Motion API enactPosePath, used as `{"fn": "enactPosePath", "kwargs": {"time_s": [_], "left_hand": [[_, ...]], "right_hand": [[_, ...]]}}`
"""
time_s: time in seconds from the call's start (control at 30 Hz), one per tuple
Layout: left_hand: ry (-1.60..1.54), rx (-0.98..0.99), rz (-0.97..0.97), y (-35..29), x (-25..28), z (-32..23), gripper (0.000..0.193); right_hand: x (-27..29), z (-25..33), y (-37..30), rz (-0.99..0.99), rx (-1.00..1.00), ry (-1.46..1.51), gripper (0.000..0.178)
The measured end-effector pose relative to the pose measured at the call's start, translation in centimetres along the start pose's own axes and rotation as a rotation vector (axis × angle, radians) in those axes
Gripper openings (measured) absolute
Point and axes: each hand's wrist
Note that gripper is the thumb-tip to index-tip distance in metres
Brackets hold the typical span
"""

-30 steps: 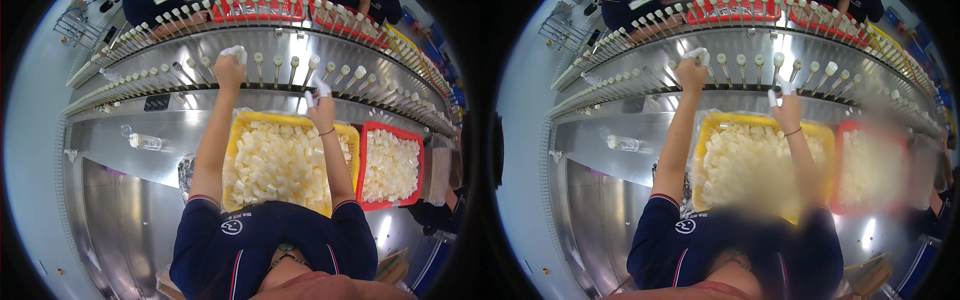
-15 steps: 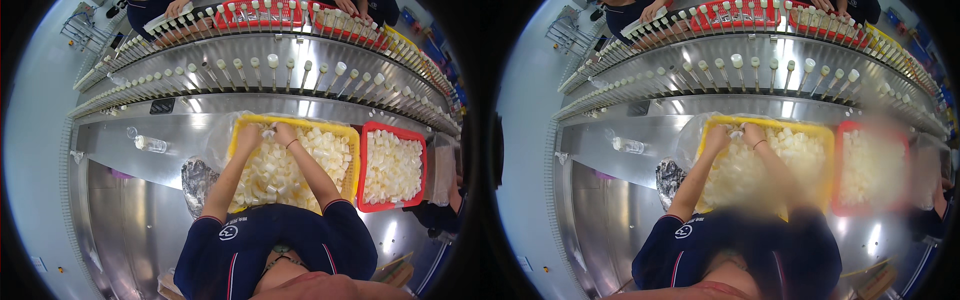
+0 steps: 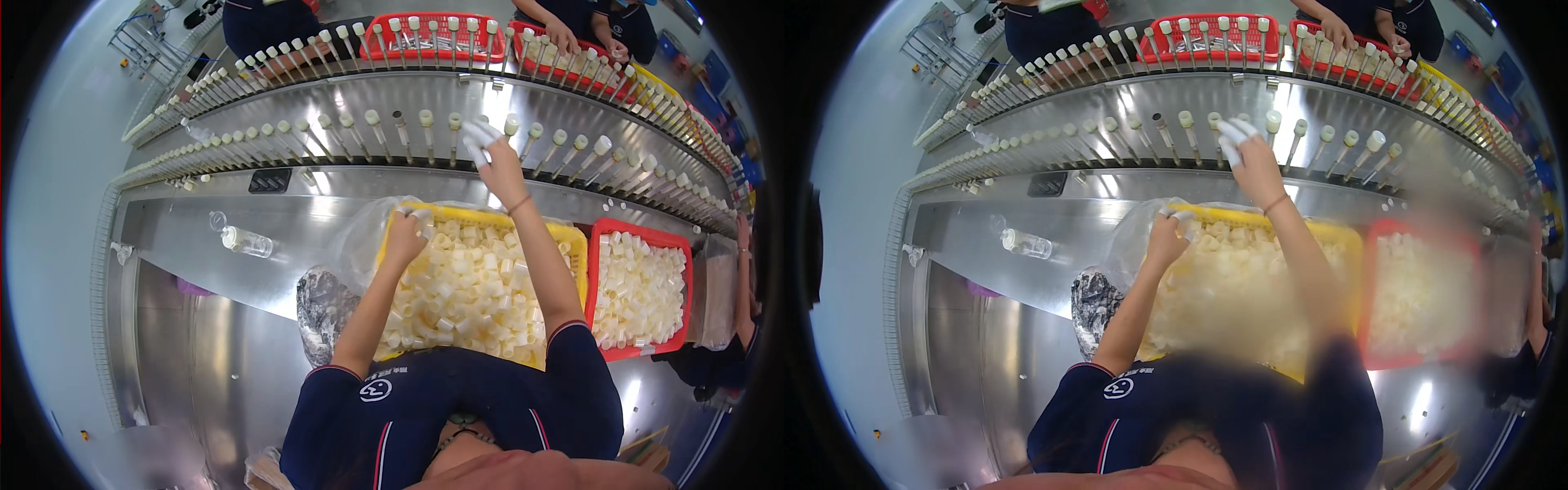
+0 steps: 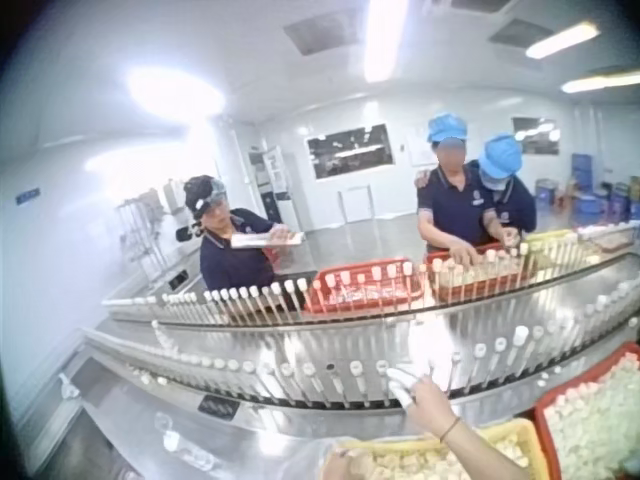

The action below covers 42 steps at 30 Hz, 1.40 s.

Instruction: The person places a basket of plastic caps onto a table and fits the caps onto pegs of a rotating conveyor line by hand.

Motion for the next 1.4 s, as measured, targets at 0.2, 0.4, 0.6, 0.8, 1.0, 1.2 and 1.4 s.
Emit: {"fn": "enactPosePath", "kwargs": {"time_s": [0.2, 0.4, 0.6, 0.8, 1.0, 1.2, 1.4], "left_hand": [[-0.232, -0.143, -0.618, 5.5, 4.9, -0.1, 0.027], [-0.135, -0.164, -0.840, 15.1, 8.4, 0.6, 0.020], [0.016, 0.137, -0.258, 16.9, 7.8, -3.3, 0.026], [0.213, -0.189, -0.173, 6.3, 2.6, -1.5, 0.054], [0.371, -0.031, 0.386, -1.1, -0.9, -2.6, 0.013], [0.175, -0.095, 0.256, -1.6, -2.3, 0.7, 0.019], [-0.226, 0.018, -0.158, 0.2, 0.3, 1.3, 0.037]], "right_hand": [[-4.1, -2.0, 5.2, -0.084, 0.190, -0.183, 0.033], [-2.1, -2.4, 6.1, 0.179, 0.024, -0.432, 0.034], [-0.2, -4.3, 6.1, 0.347, -0.018, -0.635, 0.036], [0.5, -2.4, -2.8, -0.160, 0.245, -0.434, 0.033], [-5.5, -5.9, -12.8, 0.602, 0.025, -0.158, 0.029], [-7.0, -4.9, -12.3, 0.746, -0.015, -0.109, 0.035], [-3.2, -3.6, -6.1, 0.191, -0.072, 0.085, 0.038]]}}
Point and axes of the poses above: each hand's wrist, its own y-axis towards the middle knuckle, its own x-axis out of the back of the hand, z = x × y, and after that the axes turned 1 degree about -z, right-handed
